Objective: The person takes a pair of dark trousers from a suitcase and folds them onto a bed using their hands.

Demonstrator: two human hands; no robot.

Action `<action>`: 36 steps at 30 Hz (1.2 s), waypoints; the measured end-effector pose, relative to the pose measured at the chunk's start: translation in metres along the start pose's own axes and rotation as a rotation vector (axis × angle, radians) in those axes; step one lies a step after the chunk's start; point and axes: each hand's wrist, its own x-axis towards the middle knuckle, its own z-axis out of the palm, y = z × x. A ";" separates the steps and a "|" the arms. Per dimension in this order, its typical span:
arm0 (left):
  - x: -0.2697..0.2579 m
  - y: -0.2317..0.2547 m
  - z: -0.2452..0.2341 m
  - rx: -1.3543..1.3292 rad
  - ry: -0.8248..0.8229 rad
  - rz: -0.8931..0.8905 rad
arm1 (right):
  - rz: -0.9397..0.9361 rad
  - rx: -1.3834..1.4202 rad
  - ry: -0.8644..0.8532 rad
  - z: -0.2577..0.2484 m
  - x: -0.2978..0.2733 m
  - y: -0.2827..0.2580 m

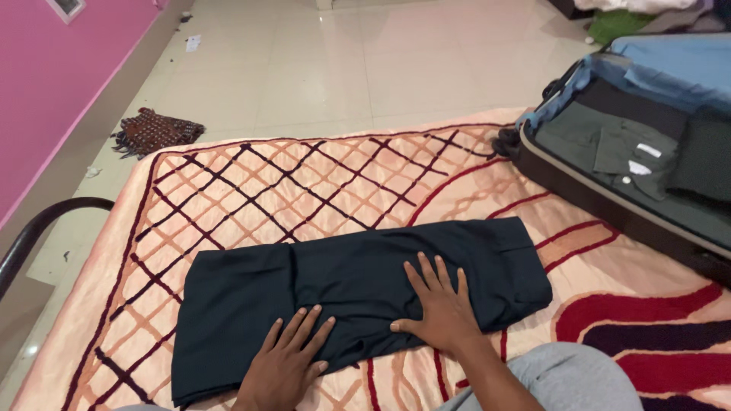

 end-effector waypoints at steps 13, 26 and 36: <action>0.010 0.009 -0.025 -0.282 0.511 -0.012 | -0.298 0.172 0.448 0.016 0.003 -0.020; 0.070 0.033 -0.001 -0.220 0.544 -0.099 | -0.030 0.037 0.290 0.021 0.043 0.003; 0.069 0.056 -0.032 -0.532 0.257 -0.305 | 0.016 -0.074 0.565 0.013 0.018 0.014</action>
